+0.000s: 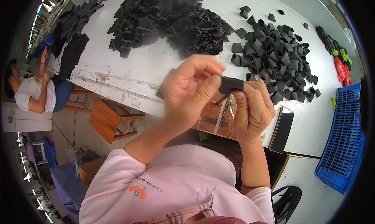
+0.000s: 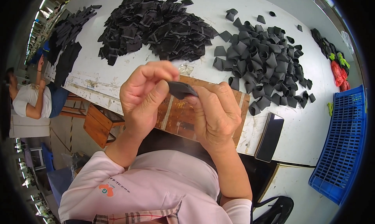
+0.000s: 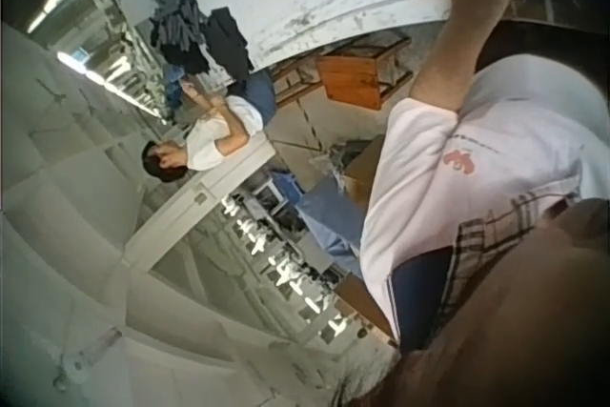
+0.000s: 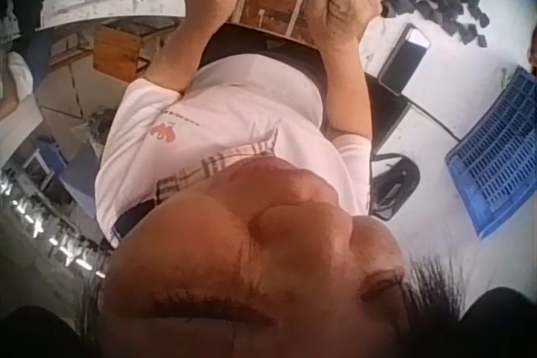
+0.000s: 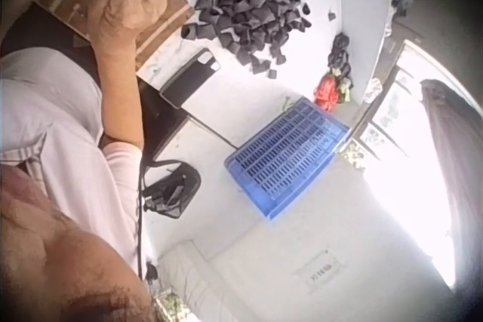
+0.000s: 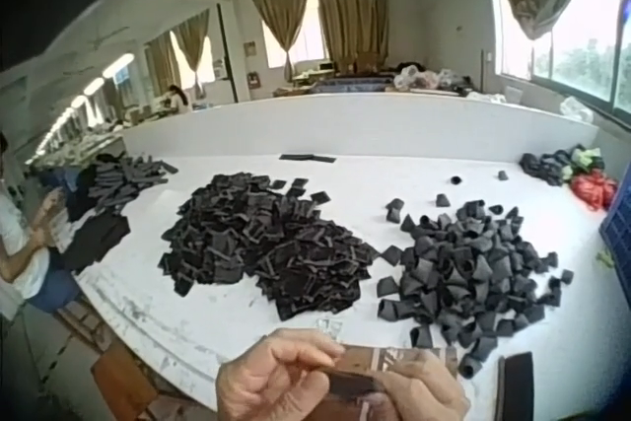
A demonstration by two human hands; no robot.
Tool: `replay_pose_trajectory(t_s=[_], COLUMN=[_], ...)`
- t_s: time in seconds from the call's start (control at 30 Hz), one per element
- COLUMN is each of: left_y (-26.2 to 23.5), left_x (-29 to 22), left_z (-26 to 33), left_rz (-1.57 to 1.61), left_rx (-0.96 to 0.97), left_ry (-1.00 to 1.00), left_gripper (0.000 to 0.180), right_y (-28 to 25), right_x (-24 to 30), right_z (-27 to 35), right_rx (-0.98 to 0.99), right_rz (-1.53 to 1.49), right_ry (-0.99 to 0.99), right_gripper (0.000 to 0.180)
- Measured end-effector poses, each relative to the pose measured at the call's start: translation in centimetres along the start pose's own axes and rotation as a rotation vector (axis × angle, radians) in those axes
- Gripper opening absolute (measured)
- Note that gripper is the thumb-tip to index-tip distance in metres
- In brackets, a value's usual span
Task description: Assembling or trimming small black plastic components manually at a factory workbench using a small applicator tool.
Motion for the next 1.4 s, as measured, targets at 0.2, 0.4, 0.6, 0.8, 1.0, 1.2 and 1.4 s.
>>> replay_pose_trajectory(t_s=[0.2, 0.4, 0.6, 0.8, 1.0, 1.2, 1.4], left_y=[1.0, 1.2, -5.3, -12.8, -9.9, -9.5, -7.5], left_x=[-1.0, -0.6, 4.1, 9.6, 11.8, 10.4, 7.1], left_z=[-0.8, -0.2, 3.1, 4.6, 3.8, 3.0, 3.3], left_rz=[-0.194, -0.301, -0.636, -1.132, -1.220, -1.136, 0.061], left_rx=[0.152, 0.072, -0.204, -0.061, 0.343, 0.195, -0.138], left_ry=[0.129, 0.241, -0.146, -0.323, -0.300, -0.055, -0.694], left_gripper=[0.008, 0.005, 0.020, 0.039, 0.017, 0.009, 0.011], right_y=[0.1, -0.2, -5.3, -4.0, -0.2, 1.2, 1.3], right_x=[0.2, 1.2, -2.8, -9.2, -7.9, -6.2, -1.8], right_z=[0.2, 0.0, -5.7, -0.8, 7.1, 9.5, 6.7], right_rx=[0.003, 0.016, -0.018, -0.217, 0.031, 0.175, 0.191], right_rz=[0.011, 0.102, -0.855, -0.642, -0.555, -0.402, -0.042], right_ry=[0.047, 0.061, 0.355, 0.783, 0.952, 1.057, 0.451], right_gripper=[0.008, 0.003, 0.026, 0.037, 0.034, 0.028, 0.012])
Point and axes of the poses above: each hand's wrist, its own z-axis away from the middle knuckle, its own y-axis out of the palm, x = y × z, the point moved 5 cm from there along -z, towards the middle knuckle, and after that the axes turned 10 degrees about y, right-handed, at the moved point
